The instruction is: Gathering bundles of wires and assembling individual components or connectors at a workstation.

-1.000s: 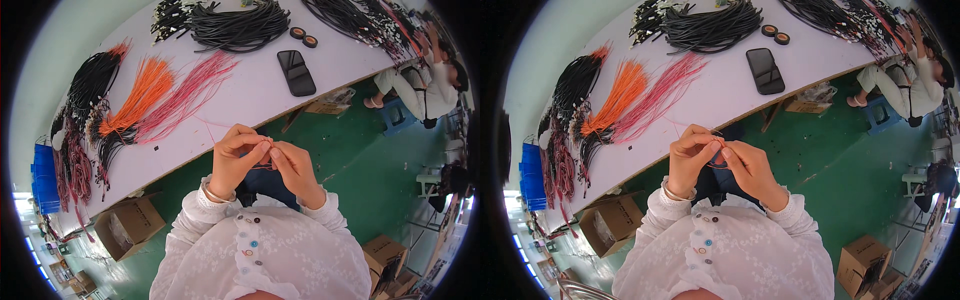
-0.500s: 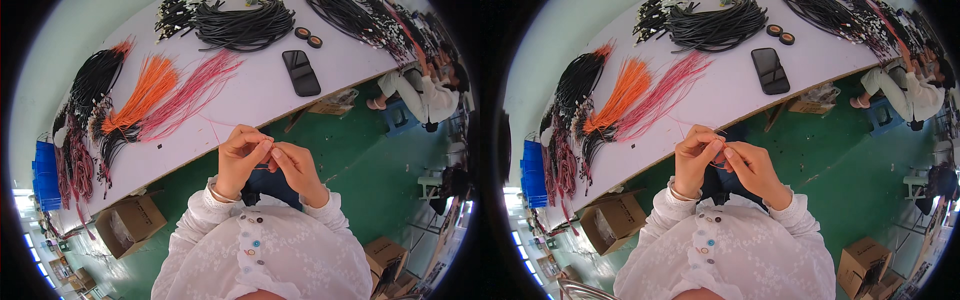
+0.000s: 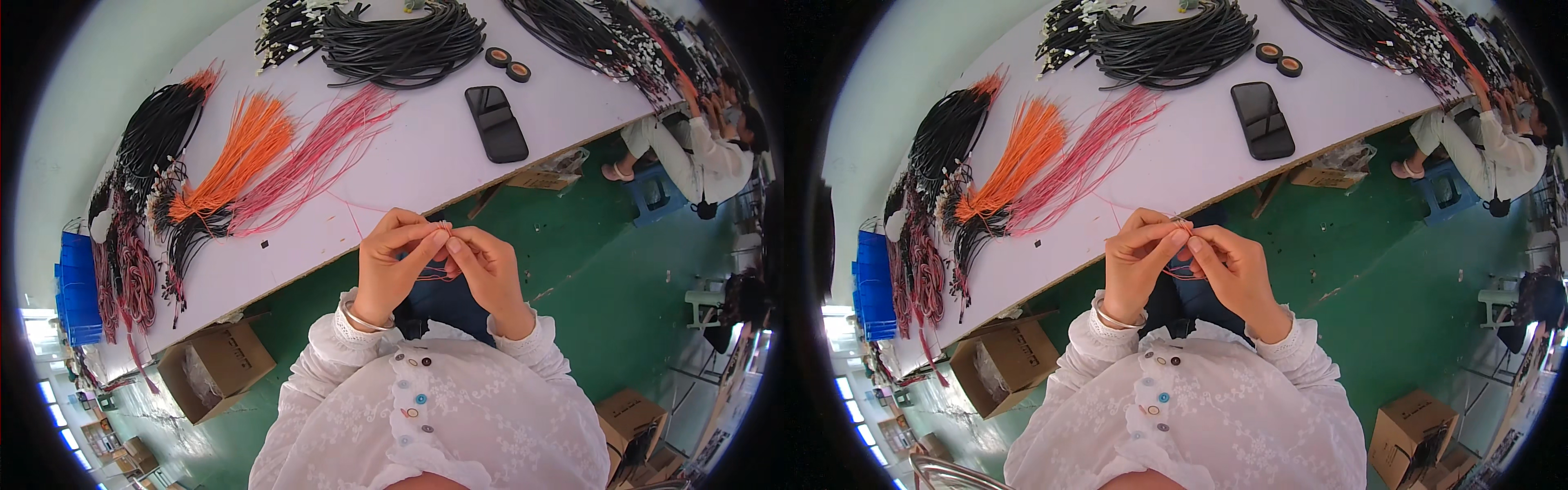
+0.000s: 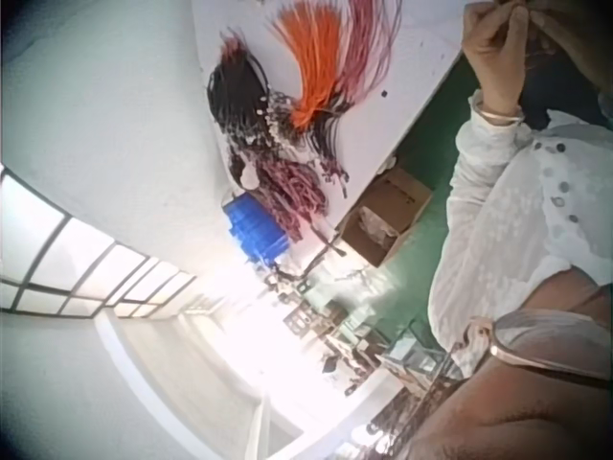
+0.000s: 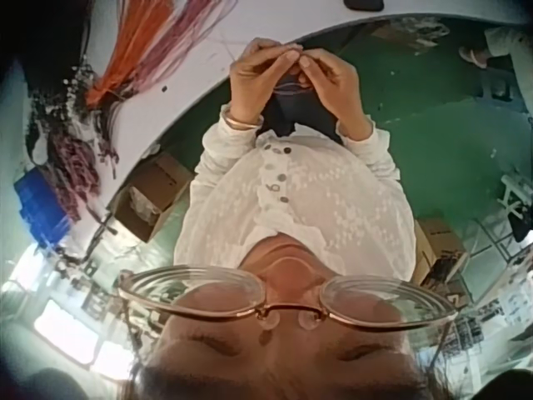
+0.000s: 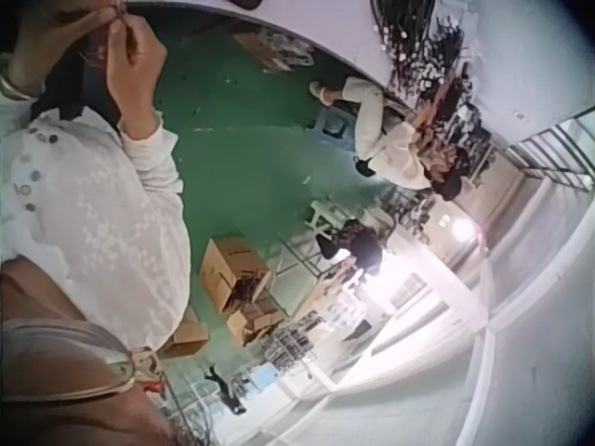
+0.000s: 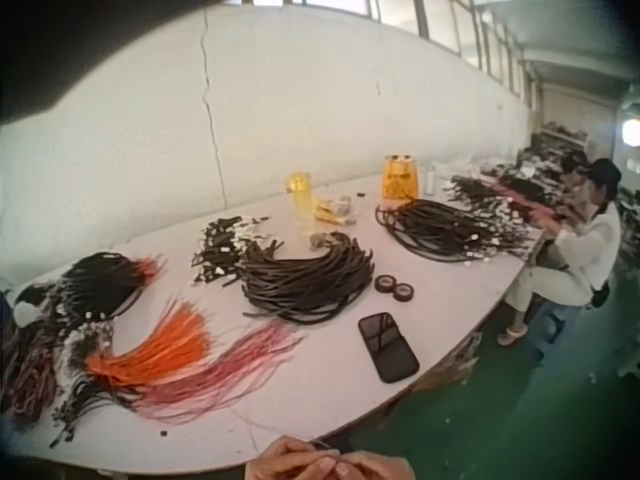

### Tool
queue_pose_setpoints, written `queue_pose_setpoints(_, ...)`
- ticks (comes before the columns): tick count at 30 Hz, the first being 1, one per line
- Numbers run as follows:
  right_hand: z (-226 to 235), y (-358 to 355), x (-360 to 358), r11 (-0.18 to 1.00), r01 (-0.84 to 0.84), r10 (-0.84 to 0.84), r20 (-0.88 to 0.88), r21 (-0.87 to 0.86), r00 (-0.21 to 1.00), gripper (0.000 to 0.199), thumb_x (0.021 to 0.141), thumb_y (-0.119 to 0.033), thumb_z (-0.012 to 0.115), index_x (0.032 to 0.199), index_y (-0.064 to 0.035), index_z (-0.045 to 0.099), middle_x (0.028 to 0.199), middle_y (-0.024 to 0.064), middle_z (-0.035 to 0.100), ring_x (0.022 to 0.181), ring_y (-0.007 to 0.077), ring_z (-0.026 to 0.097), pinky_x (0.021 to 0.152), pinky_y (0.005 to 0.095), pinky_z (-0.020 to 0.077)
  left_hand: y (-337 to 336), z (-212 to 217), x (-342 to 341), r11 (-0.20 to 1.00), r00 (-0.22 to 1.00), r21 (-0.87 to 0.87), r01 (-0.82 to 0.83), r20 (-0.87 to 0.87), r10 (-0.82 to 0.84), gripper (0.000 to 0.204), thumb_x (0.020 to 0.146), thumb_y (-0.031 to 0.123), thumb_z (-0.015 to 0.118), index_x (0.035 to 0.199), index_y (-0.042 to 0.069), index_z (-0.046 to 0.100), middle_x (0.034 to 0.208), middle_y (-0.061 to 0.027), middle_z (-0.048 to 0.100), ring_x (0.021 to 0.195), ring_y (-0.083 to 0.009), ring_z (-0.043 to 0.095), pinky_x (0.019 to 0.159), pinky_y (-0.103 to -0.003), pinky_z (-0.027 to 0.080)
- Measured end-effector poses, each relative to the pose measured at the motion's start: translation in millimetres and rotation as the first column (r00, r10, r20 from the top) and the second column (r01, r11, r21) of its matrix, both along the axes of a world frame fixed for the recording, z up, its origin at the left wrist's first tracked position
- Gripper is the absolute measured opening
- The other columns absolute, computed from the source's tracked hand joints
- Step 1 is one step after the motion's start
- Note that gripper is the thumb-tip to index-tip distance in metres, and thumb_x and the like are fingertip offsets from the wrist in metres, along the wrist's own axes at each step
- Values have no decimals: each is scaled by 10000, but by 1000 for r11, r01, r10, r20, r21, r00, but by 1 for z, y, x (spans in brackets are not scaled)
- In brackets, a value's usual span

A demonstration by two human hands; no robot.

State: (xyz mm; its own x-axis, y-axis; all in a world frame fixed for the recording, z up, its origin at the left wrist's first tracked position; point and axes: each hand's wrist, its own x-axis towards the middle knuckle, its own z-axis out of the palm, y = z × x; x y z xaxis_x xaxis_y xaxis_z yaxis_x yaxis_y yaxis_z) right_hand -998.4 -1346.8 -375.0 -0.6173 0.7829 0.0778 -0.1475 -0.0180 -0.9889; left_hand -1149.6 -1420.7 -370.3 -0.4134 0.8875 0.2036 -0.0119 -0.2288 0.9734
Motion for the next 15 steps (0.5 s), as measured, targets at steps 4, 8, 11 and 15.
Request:
queue_pose_setpoints(4, -4, 4, 2, 998, -13, 10, 37, 64, 999, 181, 1026, -146, 614, 1079, 1, 706, 803, -1, 680, 669, 48, 576, 601, 203, 463, 3, 0, -4, 997, 998, -57, 57, 45, -55, 172, 928, -35, 695, 1084, 2, 757, 1043, -71, 659, 945, -147, 654, 844, -266, 530)
queue_pose_setpoints(8, -12, 10, 5, 988, -78, 68, 75, 135, 995, 174, 1019, -149, 630, 1074, -3, 706, 803, 1, 665, 704, 53, 579, 602, 209, 446, 7, 4, -8, 988, 990, -64, 138, 51, -135, 138, 936, -22, 690, 1054, -1, 758, 1014, -65, 672, 927, -132, 648, 822, -253, 522)
queue_pose_setpoints(11, -11, 18, -3, 991, 125, -126, -14, -56, 992, 118, 979, -82, 665, 1058, -10, 715, 863, 24, 667, 722, 76, 576, 611, 218, 433, 23, 1, -2, 990, 995, -106, 97, 38, -93, 124, 962, 21, 673, 1062, 5, 744, 964, -48, 701, 896, -106, 638, 764, -237, 503)
queue_pose_setpoints(15, -15, 36, -6, 731, 286, -398, 47, 619, 916, 136, 879, -11, 737, 1011, -42, 746, 879, 102, 687, 710, 219, 644, 610, 298, 511, 47, -1, -16, 917, 916, -293, 271, 371, -152, 190, 1012, 158, 639, 1109, 18, 725, 950, -37, 712, 860, -104, 642, 736, -240, 512)
